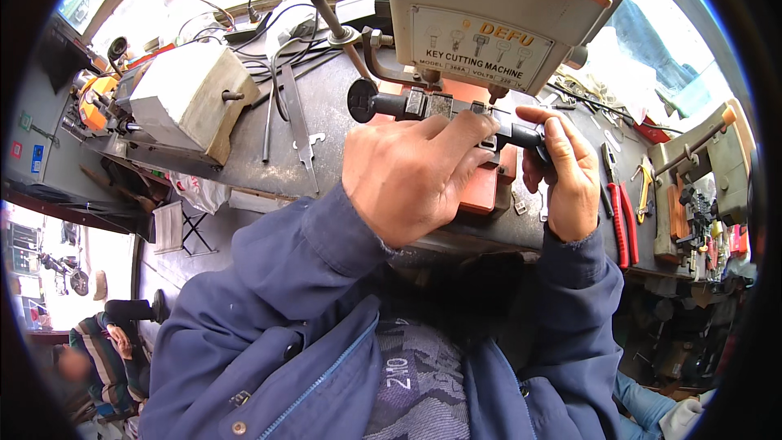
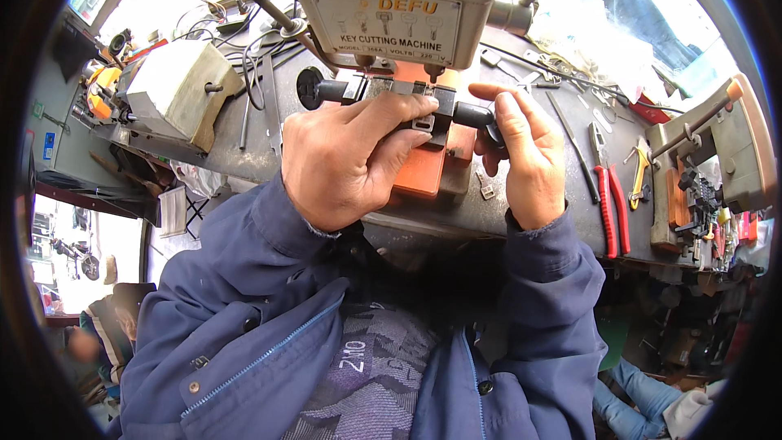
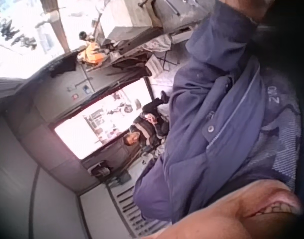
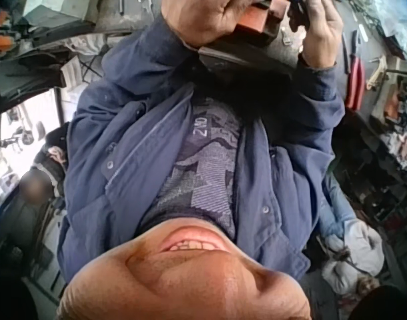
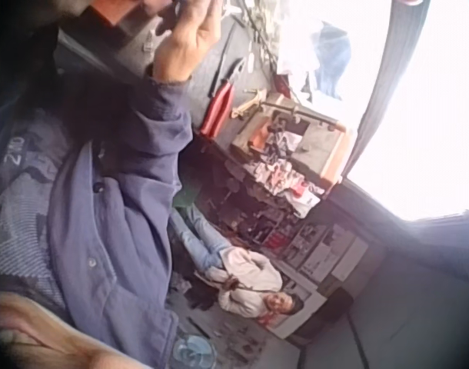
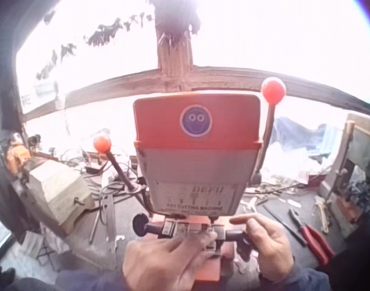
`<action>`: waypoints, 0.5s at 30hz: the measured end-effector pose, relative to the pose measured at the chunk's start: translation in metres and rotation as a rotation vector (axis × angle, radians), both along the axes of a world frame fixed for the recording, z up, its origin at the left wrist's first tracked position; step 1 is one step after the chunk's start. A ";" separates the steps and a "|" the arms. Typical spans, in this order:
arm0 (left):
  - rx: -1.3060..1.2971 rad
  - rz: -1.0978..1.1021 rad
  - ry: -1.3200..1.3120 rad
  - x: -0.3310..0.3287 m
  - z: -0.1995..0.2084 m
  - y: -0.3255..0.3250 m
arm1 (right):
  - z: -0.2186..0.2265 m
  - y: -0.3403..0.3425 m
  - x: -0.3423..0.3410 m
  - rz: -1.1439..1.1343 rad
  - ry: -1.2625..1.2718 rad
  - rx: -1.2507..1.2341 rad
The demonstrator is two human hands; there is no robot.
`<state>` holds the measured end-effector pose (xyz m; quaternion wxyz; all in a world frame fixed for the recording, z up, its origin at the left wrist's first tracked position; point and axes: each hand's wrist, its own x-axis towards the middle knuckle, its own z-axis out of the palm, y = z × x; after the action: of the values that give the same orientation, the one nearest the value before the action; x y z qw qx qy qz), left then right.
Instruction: The person selects a key blank, secures it in a key-cutting machine, and operates the machine to duplicate a key. They then use a file to smooth the edges of the cut key.
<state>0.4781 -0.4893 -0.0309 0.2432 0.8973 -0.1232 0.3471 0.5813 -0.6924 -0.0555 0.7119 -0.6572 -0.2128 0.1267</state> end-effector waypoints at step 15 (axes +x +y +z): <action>-0.286 -0.085 -0.141 -0.011 -0.004 0.012 | 0.015 0.013 -0.009 -0.079 -0.851 -0.224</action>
<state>0.4667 -0.4771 -0.0347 0.3736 0.8211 -0.1273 0.4124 0.5719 -0.6789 -0.0405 0.4895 -0.7316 -0.4466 -0.1601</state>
